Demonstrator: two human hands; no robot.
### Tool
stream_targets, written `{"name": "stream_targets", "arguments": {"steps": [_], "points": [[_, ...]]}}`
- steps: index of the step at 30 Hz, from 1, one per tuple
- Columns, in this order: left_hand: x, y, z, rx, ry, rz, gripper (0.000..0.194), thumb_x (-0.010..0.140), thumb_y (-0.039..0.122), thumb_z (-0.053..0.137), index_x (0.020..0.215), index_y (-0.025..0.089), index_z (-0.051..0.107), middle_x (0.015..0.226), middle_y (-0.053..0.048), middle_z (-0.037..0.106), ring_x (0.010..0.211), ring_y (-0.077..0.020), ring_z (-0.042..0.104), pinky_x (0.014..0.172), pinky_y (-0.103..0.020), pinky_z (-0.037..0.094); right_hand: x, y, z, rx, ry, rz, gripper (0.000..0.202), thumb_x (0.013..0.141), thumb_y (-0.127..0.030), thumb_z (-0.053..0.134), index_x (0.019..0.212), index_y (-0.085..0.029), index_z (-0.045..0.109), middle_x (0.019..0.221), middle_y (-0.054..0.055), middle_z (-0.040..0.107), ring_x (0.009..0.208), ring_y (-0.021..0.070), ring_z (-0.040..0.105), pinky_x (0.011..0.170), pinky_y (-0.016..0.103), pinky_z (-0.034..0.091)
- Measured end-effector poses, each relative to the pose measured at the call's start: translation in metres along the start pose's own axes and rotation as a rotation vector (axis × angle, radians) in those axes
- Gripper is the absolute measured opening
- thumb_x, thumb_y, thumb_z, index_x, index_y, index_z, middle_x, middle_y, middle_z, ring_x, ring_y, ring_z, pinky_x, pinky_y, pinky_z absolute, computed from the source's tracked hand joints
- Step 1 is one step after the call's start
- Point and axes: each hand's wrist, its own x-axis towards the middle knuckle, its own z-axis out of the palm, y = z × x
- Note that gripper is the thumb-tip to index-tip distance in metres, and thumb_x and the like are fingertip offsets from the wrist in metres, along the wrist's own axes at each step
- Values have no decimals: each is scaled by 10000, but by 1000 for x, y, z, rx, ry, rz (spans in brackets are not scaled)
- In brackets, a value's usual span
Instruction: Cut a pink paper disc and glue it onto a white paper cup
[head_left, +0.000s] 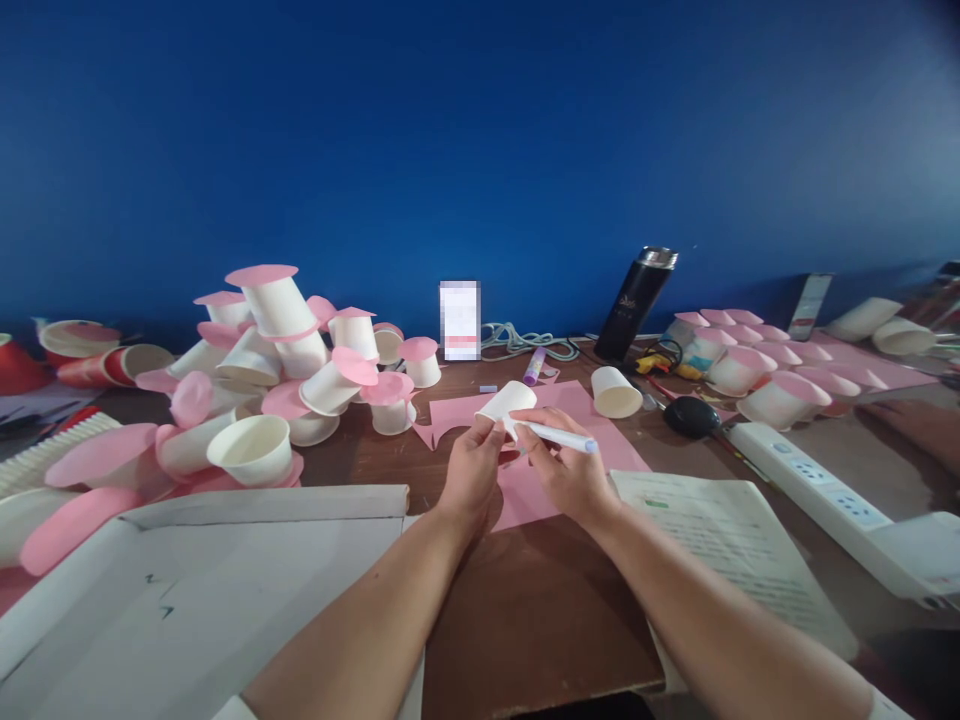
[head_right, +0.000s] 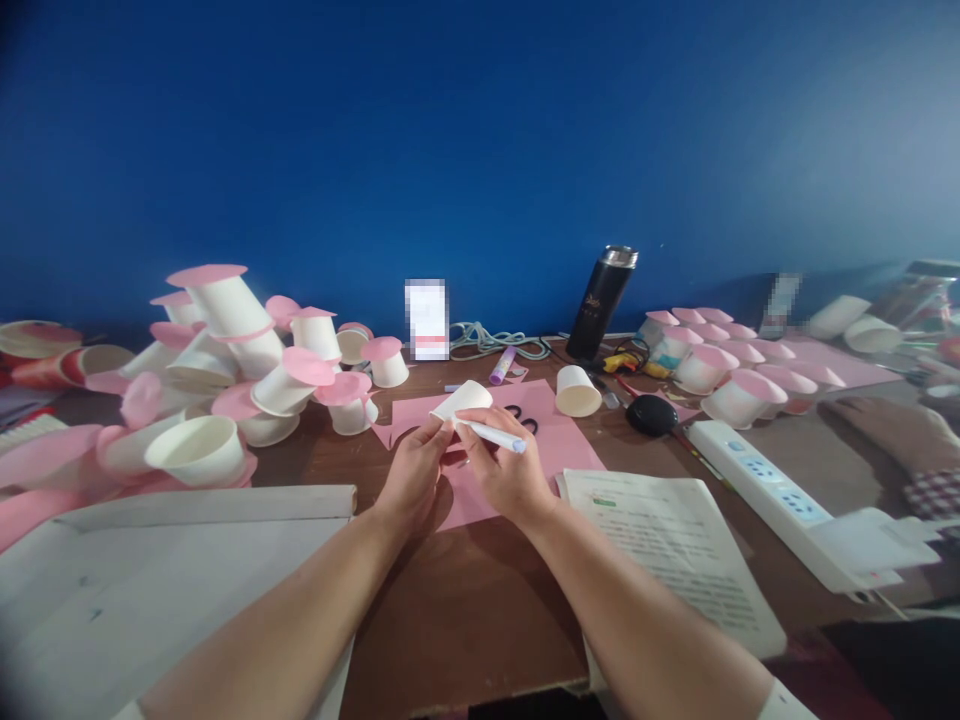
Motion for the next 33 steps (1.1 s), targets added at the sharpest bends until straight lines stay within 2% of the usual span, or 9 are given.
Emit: {"name": "stream_targets", "arguments": {"steps": [5, 11, 18, 26, 33], "points": [[-3, 4, 3, 63, 16, 17, 278, 759, 404, 644, 711, 130, 653, 786, -71, 638, 749, -176, 596, 745, -332, 512, 0, 2, 0, -20, 70, 49, 208, 892, -327, 537, 987, -190, 661, 942, 87, 690, 807, 206, 656, 662, 320, 534], [-7, 8, 6, 33, 19, -6, 243, 757, 368, 647, 785, 128, 671, 770, -64, 636, 714, -161, 591, 725, -312, 507, 0, -3, 0, -16, -9, 10, 202, 894, -323, 537, 985, -195, 664, 968, 87, 689, 837, 200, 657, 683, 313, 540], [-4, 4, 2, 45, 6, -2, 269, 766, 380, 639, 838, 125, 690, 786, -67, 652, 732, -167, 611, 724, -305, 511, -1, 0, -1, -25, -19, 19, 193, 889, -321, 551, 990, -203, 664, 993, 81, 689, 868, 205, 664, 713, 319, 549], [-5, 7, 4, 15, 18, -2, 258, 746, 380, 659, 787, 126, 678, 768, -67, 645, 712, -165, 597, 712, -312, 507, 1, -4, -1, -16, -27, 13, 185, 892, -313, 540, 973, -203, 665, 989, 82, 696, 907, 214, 653, 719, 315, 538], [-1, 4, 0, 36, 60, 6, 270, 739, 397, 664, 723, 128, 669, 757, -65, 616, 723, -172, 592, 714, -329, 513, 0, -2, -2, -47, -22, 14, 188, 897, -329, 534, 961, -205, 660, 936, 70, 693, 835, 201, 657, 687, 299, 525]]}}
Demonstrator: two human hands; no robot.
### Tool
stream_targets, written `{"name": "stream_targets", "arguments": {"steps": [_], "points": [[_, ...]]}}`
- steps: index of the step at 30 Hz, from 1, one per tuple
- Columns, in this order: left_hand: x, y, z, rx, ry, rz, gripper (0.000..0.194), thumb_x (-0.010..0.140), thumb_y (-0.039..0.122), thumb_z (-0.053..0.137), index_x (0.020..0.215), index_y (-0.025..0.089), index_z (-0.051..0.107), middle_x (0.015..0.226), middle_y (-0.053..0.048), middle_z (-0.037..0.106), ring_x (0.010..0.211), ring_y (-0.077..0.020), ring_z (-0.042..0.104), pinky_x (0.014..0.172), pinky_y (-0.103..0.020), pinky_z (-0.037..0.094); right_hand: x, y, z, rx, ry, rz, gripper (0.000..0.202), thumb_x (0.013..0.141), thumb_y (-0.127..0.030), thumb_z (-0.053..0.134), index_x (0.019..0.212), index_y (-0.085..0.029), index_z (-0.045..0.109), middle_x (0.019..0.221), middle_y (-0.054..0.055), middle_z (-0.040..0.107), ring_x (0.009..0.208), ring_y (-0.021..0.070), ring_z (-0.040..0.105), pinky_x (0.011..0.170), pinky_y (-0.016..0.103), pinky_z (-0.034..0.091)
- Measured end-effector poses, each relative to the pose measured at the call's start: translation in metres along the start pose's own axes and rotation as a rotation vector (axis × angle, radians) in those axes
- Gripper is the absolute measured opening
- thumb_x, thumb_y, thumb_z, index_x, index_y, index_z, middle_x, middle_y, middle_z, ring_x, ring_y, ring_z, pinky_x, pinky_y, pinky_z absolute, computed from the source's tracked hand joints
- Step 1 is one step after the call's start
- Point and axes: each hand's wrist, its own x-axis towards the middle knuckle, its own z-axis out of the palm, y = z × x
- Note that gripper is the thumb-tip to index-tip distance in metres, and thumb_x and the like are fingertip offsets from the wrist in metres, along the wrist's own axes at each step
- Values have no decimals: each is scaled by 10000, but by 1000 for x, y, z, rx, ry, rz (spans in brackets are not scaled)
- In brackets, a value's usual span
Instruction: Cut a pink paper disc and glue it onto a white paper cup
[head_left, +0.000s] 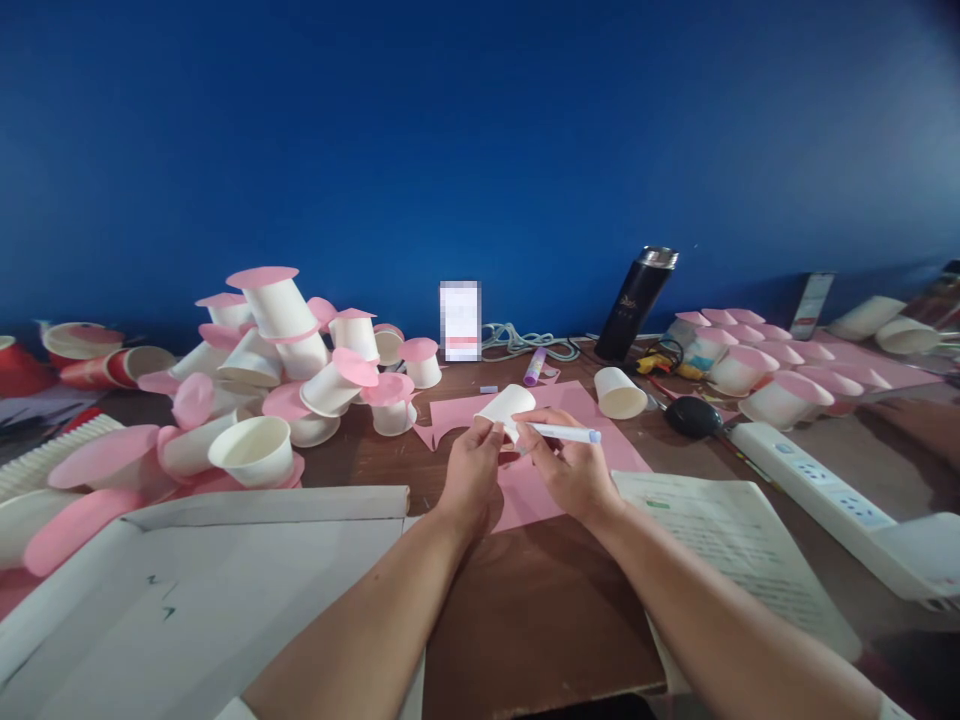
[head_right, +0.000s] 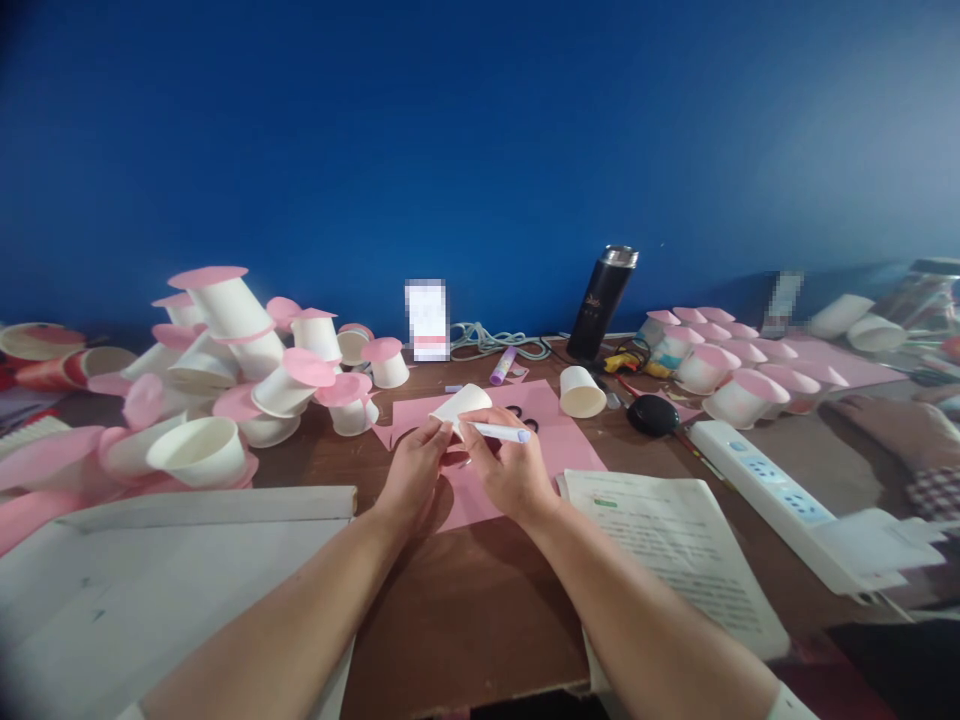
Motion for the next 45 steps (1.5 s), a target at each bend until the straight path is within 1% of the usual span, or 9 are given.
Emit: {"name": "stream_targets", "arguments": {"steps": [6, 12, 16, 22, 33, 38, 45], "points": [[4, -4, -2, 13, 5, 14, 279, 737, 407, 664, 782, 133, 686, 784, -65, 629, 733, -166, 591, 702, -310, 514, -1, 1, 1, 30, -16, 11, 204, 898, -339, 531, 978, -205, 662, 926, 71, 693, 791, 192, 653, 648, 286, 522], [4, -4, -3, 35, 1, 18, 273, 759, 405, 639, 773, 135, 670, 800, -72, 638, 742, -169, 595, 704, -310, 523, 0, 1, 2, 22, -1, 11, 195, 898, -341, 535, 959, -214, 670, 912, 60, 689, 794, 188, 648, 658, 281, 514], [3, -4, -4, 57, -16, 33, 285, 781, 409, 615, 791, 130, 670, 806, -75, 638, 756, -168, 596, 708, -303, 523, -1, 2, 3, 51, -18, 42, 204, 899, -350, 535, 977, -209, 660, 925, 62, 689, 754, 177, 649, 628, 272, 510], [3, -4, -3, 45, 1, 15, 293, 760, 419, 637, 761, 127, 668, 786, -76, 635, 754, -174, 594, 707, -309, 522, -2, 3, 3, 66, -18, 53, 205, 899, -353, 538, 980, -203, 652, 932, 61, 687, 708, 163, 652, 614, 266, 508], [3, -4, -4, 90, -15, 25, 289, 802, 395, 579, 827, 119, 661, 829, -76, 645, 772, -159, 595, 709, -281, 525, -2, 2, 3, 77, -27, 59, 213, 903, -351, 532, 981, -190, 649, 925, 67, 675, 741, 165, 648, 631, 259, 509], [4, -4, -3, 77, -12, 18, 302, 789, 399, 595, 843, 112, 669, 854, -92, 660, 759, -164, 608, 699, -288, 529, -1, 1, 2, 57, -27, 51, 207, 903, -338, 529, 979, -184, 645, 939, 71, 672, 732, 162, 643, 617, 255, 502], [4, -4, -3, 76, -4, 14, 289, 777, 393, 610, 830, 116, 671, 849, -90, 657, 757, -170, 614, 687, -290, 532, -1, -1, 2, 44, -19, 39, 208, 905, -335, 520, 960, -177, 643, 893, 69, 679, 687, 154, 636, 598, 251, 492]]}}
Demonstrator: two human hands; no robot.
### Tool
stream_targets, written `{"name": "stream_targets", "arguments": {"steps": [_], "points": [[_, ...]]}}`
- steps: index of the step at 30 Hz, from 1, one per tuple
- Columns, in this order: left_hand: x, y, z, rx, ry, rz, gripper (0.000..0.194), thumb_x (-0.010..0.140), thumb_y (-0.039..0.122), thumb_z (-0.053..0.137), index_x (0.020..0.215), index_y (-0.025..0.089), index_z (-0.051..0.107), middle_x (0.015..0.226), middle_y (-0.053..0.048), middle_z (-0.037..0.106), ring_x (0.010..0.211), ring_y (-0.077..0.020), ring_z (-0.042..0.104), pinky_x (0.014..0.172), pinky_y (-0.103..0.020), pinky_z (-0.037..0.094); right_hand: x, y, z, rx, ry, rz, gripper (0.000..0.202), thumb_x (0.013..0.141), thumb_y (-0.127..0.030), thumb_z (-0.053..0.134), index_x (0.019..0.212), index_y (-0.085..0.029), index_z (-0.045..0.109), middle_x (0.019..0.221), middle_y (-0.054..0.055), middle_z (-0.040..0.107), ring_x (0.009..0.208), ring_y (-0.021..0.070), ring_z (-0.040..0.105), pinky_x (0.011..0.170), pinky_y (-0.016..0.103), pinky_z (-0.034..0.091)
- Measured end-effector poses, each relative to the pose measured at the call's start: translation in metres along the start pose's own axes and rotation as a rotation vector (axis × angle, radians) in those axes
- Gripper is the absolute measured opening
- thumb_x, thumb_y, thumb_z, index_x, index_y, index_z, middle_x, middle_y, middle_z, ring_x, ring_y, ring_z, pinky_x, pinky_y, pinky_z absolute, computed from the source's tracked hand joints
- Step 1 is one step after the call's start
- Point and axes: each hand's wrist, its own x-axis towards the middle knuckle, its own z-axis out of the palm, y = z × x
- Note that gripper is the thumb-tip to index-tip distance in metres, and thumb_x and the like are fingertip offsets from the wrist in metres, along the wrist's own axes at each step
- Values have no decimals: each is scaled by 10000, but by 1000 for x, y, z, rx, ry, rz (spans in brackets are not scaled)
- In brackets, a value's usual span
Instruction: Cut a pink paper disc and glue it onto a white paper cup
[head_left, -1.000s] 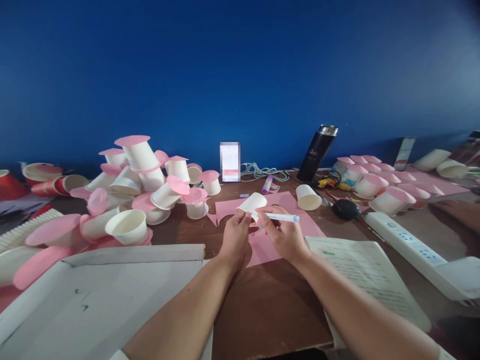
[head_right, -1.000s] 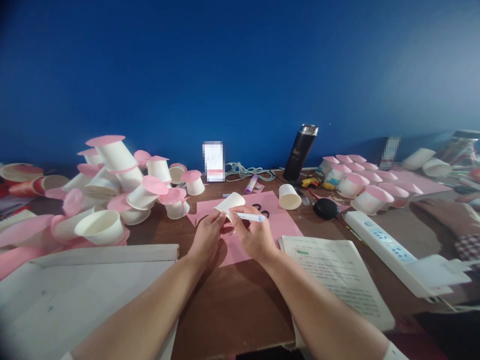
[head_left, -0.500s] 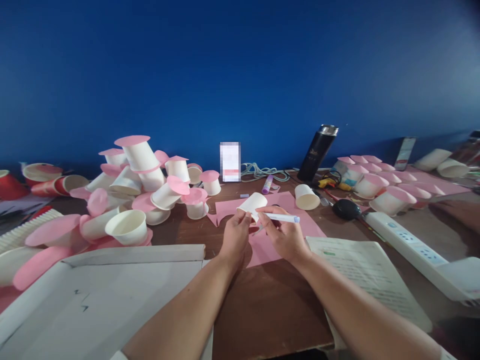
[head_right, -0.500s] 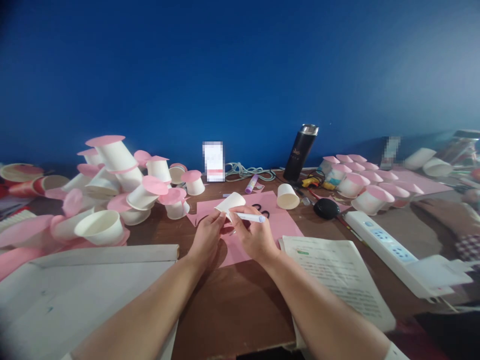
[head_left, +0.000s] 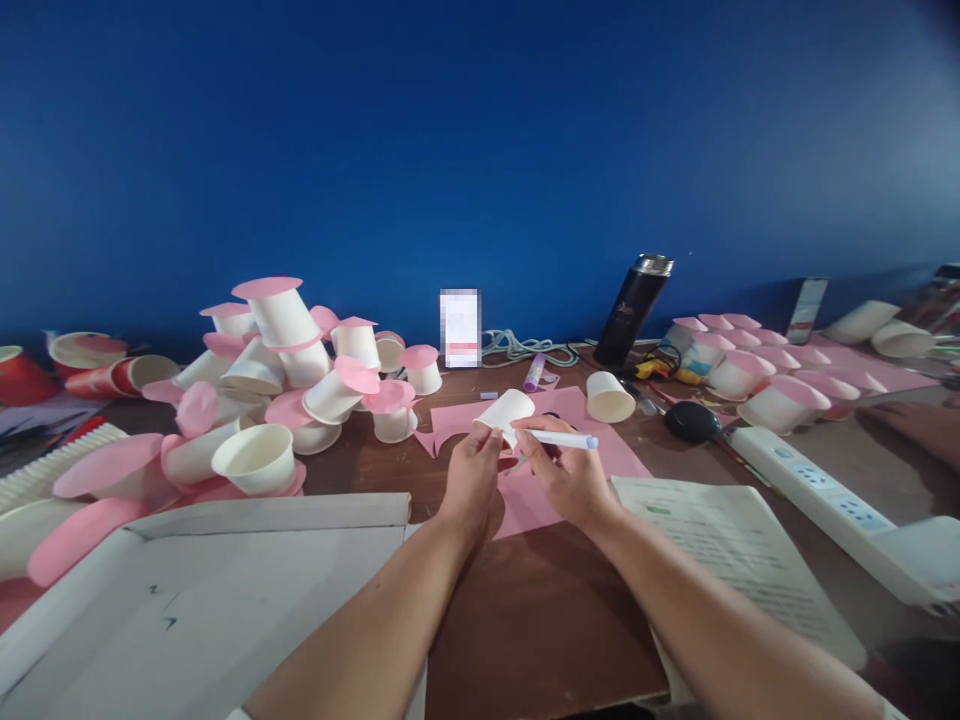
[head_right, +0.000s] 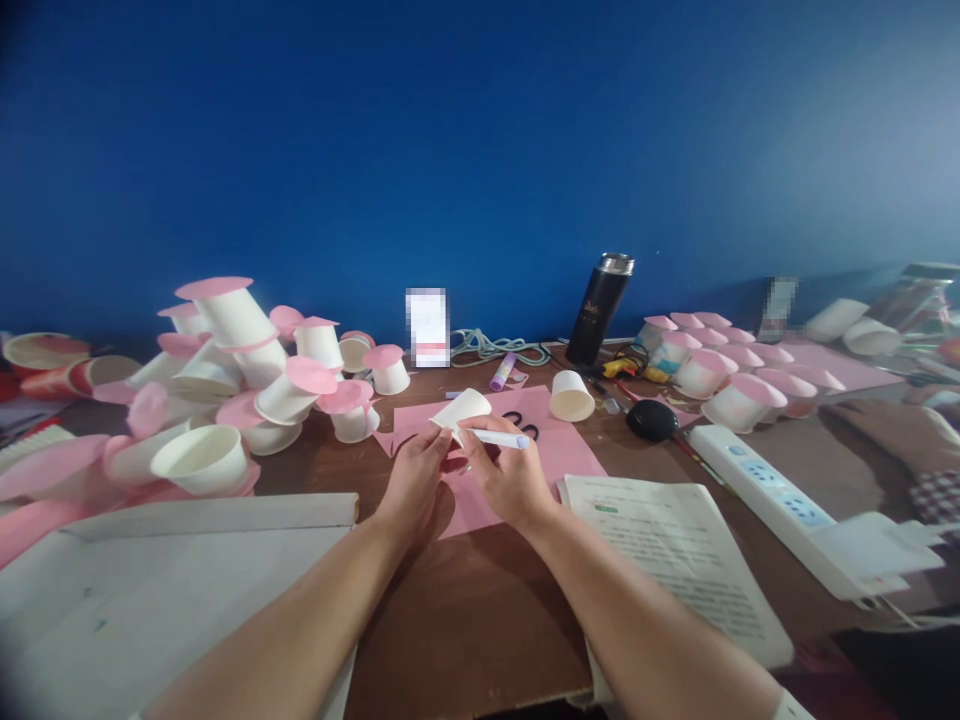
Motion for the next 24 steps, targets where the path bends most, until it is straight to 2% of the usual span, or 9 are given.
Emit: {"name": "stream_targets", "arguments": {"steps": [9, 15, 19, 21, 24], "points": [[-1, -1, 0, 6, -18, 3, 309, 795, 402, 591, 879, 116, 674, 875, -99, 667, 762, -170, 619, 706, -296, 531, -2, 2, 1, 58, -1, 39, 231, 900, -363, 529, 988, -183, 644, 912, 68, 674, 670, 144, 624, 581, 244, 486], [-3, 2, 1, -6, -22, 8, 283, 791, 391, 596, 868, 129, 670, 822, -79, 658, 742, -168, 612, 712, -308, 532, 0, -1, 0, 115, 4, 114, 264, 893, -389, 535, 944, -160, 655, 765, 44, 660, 588, 129, 582, 517, 226, 448], [-4, 5, 3, -15, -10, 0, 287, 762, 413, 628, 809, 135, 678, 790, -70, 648, 734, -170, 605, 705, -309, 526, 2, -3, -2, 155, 90, 141, 295, 887, -411, 538, 958, -145, 643, 652, 9, 619, 513, 113, 531, 470, 217, 413], [-5, 5, 4, -22, 1, -5, 296, 758, 418, 633, 809, 131, 685, 798, -73, 652, 729, -165, 602, 697, -299, 521, 3, -3, -3, 125, 116, 148, 307, 888, -417, 532, 966, -144, 647, 660, 11, 624, 509, 111, 528, 469, 217, 409], [-5, 5, 3, -38, -1, -1, 313, 761, 424, 628, 815, 121, 686, 813, -79, 653, 720, -159, 595, 692, -295, 519, 3, -2, -4, 23, 59, 129, 300, 899, -415, 514, 936, -161, 669, 690, 20, 647, 558, 126, 570, 514, 224, 428]]}}
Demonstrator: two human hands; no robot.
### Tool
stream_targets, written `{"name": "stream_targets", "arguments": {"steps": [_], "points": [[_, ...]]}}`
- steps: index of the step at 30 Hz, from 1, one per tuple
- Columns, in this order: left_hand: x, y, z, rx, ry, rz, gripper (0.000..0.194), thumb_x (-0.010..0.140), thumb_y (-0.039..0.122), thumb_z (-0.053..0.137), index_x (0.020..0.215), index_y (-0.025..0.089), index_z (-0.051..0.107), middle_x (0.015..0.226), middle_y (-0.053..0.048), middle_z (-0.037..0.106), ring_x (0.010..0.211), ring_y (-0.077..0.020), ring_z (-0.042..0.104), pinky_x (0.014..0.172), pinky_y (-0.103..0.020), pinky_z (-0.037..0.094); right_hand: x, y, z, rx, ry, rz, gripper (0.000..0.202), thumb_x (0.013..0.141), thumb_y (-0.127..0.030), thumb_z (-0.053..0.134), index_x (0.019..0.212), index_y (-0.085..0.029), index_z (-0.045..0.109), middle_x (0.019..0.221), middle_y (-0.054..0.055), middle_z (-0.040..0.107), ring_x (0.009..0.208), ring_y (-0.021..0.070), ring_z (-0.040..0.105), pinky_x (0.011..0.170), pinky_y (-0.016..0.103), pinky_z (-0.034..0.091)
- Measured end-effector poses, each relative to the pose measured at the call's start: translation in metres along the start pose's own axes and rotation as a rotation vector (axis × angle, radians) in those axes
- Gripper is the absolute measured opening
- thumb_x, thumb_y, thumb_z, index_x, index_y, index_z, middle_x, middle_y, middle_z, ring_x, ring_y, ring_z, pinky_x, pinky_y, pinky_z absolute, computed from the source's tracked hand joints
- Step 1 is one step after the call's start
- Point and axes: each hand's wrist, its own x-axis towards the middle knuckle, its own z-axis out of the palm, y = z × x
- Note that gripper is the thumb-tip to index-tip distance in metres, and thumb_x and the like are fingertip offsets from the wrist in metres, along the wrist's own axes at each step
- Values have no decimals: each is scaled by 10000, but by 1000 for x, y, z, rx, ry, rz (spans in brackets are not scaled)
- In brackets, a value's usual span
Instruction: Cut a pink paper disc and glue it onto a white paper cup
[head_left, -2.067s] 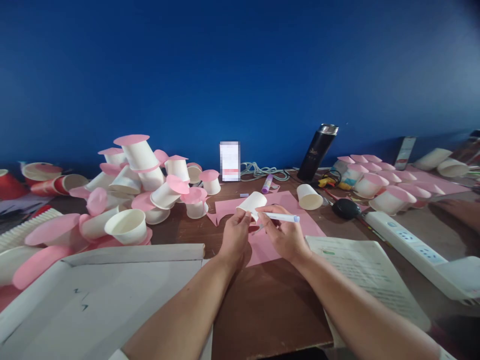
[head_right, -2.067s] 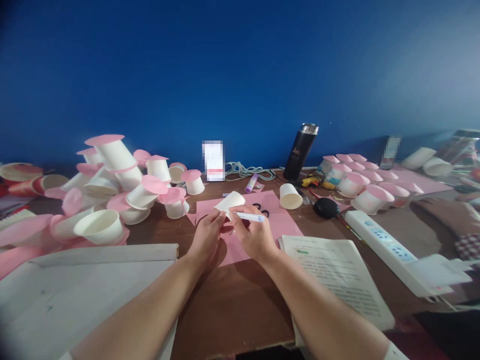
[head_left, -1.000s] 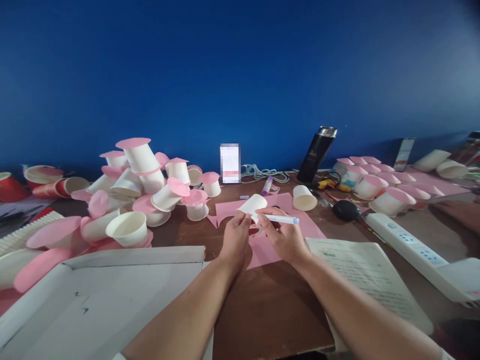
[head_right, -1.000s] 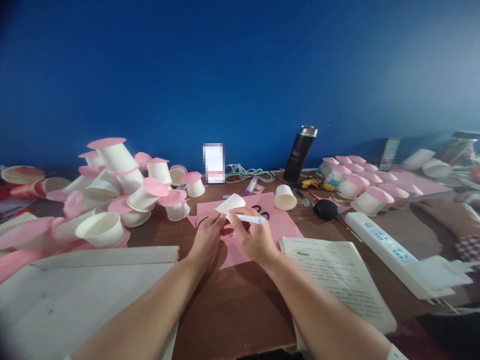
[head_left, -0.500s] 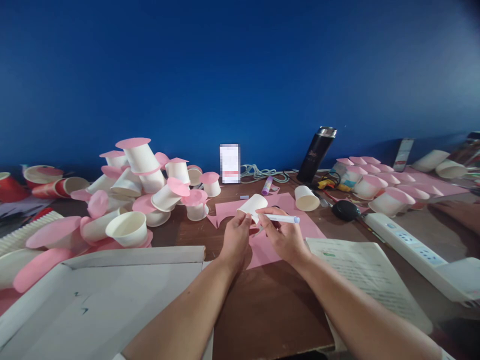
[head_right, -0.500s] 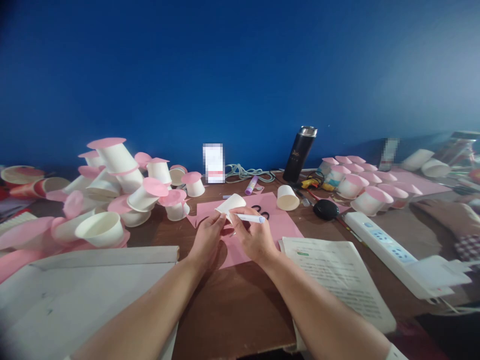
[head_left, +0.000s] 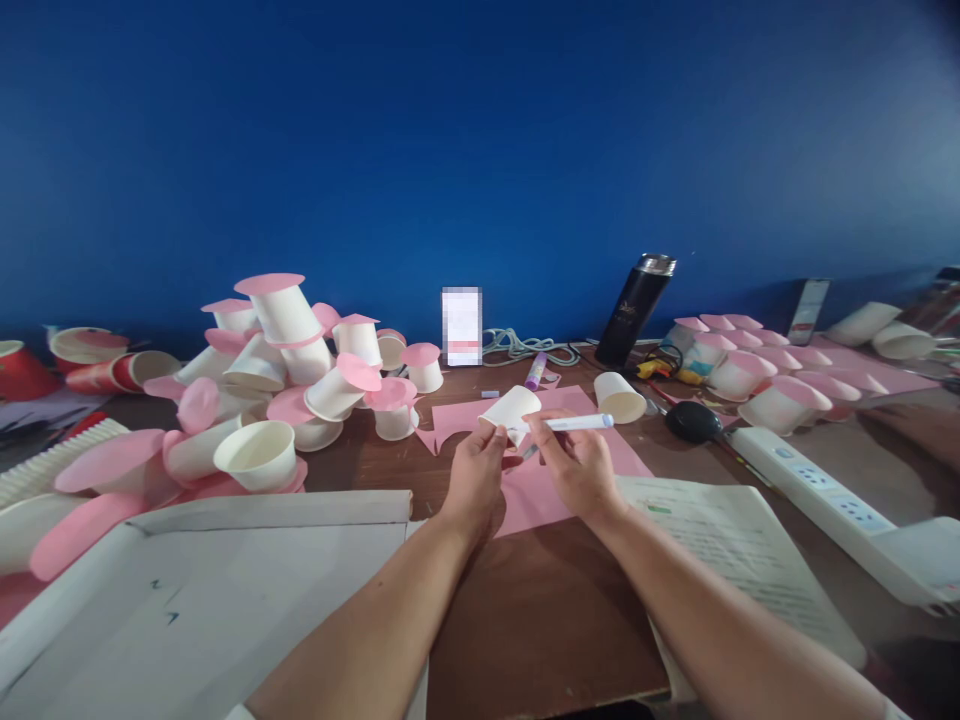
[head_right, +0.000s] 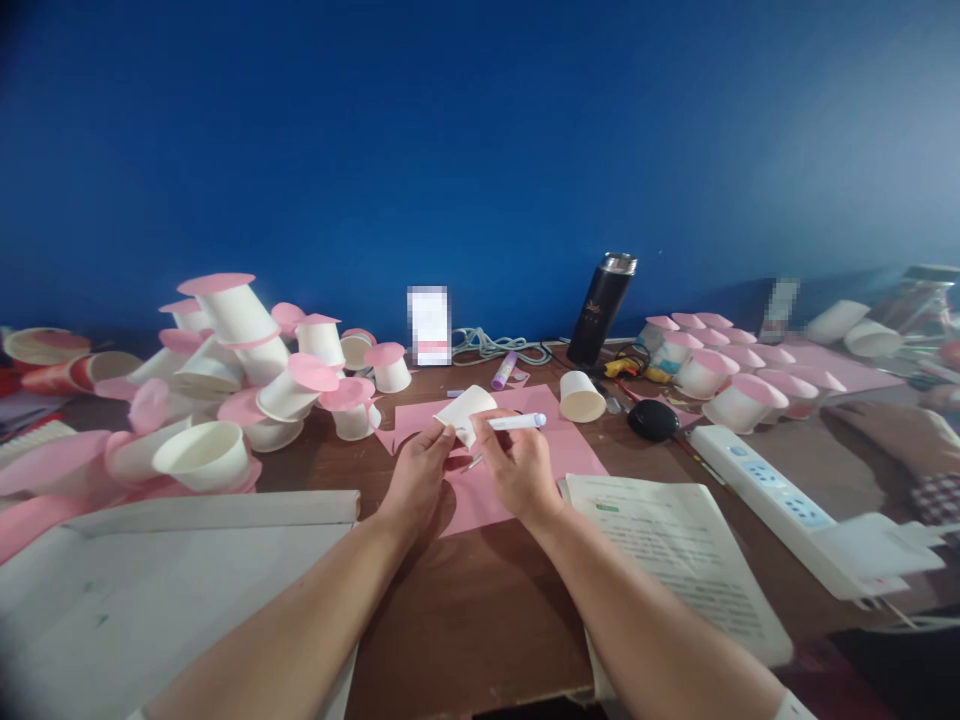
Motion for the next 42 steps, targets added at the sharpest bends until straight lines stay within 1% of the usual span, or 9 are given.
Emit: {"name": "stream_targets", "arguments": {"steps": [2, 7, 11, 17, 20, 25, 30, 36, 42], "points": [[1, -1, -1, -9, -11, 8, 307, 759, 425, 632, 805, 125, 677, 810, -74, 646, 735, -161, 594, 698, -296, 520, 0, 2, 0, -60, -14, -20, 300, 902, -413, 508, 942, -168, 677, 708, 26, 660, 584, 138, 592, 537, 231, 438], [4, -5, -4, -9, -3, 10, 294, 754, 426, 636, 768, 133, 652, 779, -59, 619, 753, -158, 584, 694, -285, 520, 3, 7, -1, -106, 54, -43, 322, 901, -419, 502, 985, -166, 683, 734, 45, 677, 616, 166, 620, 558, 254, 462], [5, -6, -4, -27, -19, 11, 289, 761, 420, 630, 787, 132, 645, 792, -57, 614, 723, -142, 574, 701, -289, 523, 3, 9, 0, -112, -3, -71, 301, 897, -406, 513, 966, -172, 691, 780, 58, 695, 652, 179, 636, 581, 269, 486], [3, -3, -2, 7, -13, 12, 280, 783, 408, 603, 762, 130, 630, 801, -63, 619, 748, -147, 586, 704, -279, 525, 4, 10, 1, -83, 111, -151, 246, 902, -343, 522, 986, -181, 686, 991, 88, 698, 794, 193, 650, 706, 314, 516], [1, 0, -2, 16, -20, 17, 274, 781, 404, 604, 771, 133, 637, 796, -60, 623, 761, -157, 593, 718, -294, 531, 3, 8, 1, -60, 41, -141, 243, 900, -340, 530, 993, -177, 684, 966, 85, 700, 780, 189, 653, 678, 302, 517], [-1, 4, 0, 120, 17, 26, 269, 785, 387, 601, 763, 125, 658, 805, -67, 634, 714, -153, 592, 700, -297, 535, 4, 8, 1, -87, 111, -155, 253, 902, -340, 521, 982, -167, 687, 959, 91, 699, 773, 190, 653, 668, 305, 514], [-2, 5, 1, 202, 1, 60, 258, 813, 363, 560, 727, 136, 648, 773, -52, 627, 712, -155, 592, 687, -277, 529, 4, 9, -1, -80, 59, -121, 271, 901, -371, 519, 992, -178, 686, 867, 74, 706, 728, 190, 654, 618, 295, 517], [-4, 11, 2, 251, 20, 75, 244, 796, 334, 566, 632, 155, 594, 685, -27, 585, 655, -154, 588, 646, -268, 512, 3, 8, 0, -62, 69, -160, 248, 907, -339, 517, 1023, -193, 680, 996, 86, 696, 750, 178, 645, 665, 312, 529], [-2, 11, 2, 257, 24, 83, 232, 782, 320, 585, 615, 160, 599, 670, -25, 582, 637, -151, 579, 634, -264, 496, 2, 10, 0, -47, 42, -158, 256, 907, -340, 517, 1056, -197, 669, 972, 82, 691, 722, 171, 639, 639, 306, 531]]}}
